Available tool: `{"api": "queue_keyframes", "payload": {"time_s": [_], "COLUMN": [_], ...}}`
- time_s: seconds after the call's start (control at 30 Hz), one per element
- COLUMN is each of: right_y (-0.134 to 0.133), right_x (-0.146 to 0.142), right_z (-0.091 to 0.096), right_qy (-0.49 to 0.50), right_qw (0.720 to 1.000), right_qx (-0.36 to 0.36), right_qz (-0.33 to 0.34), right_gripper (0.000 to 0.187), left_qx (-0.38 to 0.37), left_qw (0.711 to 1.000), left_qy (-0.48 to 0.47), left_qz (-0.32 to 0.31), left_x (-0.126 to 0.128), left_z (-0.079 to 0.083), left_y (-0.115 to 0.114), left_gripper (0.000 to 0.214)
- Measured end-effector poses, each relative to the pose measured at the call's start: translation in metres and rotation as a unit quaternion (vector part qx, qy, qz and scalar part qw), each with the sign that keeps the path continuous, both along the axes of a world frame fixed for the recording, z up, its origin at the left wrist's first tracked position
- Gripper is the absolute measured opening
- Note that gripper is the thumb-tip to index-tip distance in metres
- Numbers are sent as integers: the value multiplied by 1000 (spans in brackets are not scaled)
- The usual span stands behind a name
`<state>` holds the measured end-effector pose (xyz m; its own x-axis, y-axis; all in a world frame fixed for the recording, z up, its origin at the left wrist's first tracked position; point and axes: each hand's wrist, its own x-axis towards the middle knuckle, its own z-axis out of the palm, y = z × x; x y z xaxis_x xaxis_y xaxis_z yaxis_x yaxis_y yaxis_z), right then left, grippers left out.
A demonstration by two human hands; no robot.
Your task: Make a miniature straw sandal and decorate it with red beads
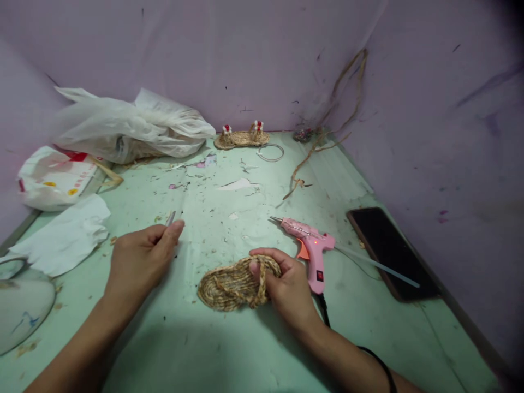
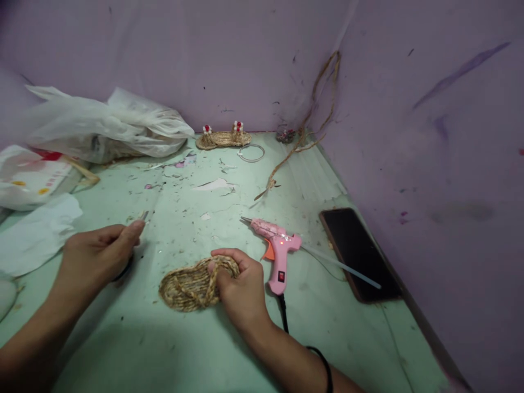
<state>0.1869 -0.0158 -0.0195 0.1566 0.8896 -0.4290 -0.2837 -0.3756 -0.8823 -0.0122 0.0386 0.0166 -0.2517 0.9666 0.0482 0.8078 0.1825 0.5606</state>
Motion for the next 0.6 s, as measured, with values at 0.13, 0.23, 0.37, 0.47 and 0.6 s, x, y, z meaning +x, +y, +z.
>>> {"api": "queue_keyframes", "payload": {"time_s": [0.13,0.23,0.37,0.47,0.6], "right_y": [-2,-2,-2,-3,-4], "right_x": [1,2,1,-1,-2], "right_z": [-5,-8,-7,-6,-6], "right_qy": [30,50,59,53,41], "right_qw": [1000,999,998,998,999], "right_qx": [2,21,24,24,19], "right_qz": [5,-7,-2,-2,1], "right_gripper": [24,24,27,27,28], "left_qx": [63,-20,-286,-323,-327], "left_qw": [997,998,921,891,849], "left_qy": [51,-63,-247,-312,-415], "left_qz": [-3,-17,-91,-67,-16], "left_x": [-11,1,28,41,46], "left_z": [3,4,1,-3,-6], "left_y": [-7,-24,-41,-44,-47], "left_gripper": [25,22,45,47,47]}}
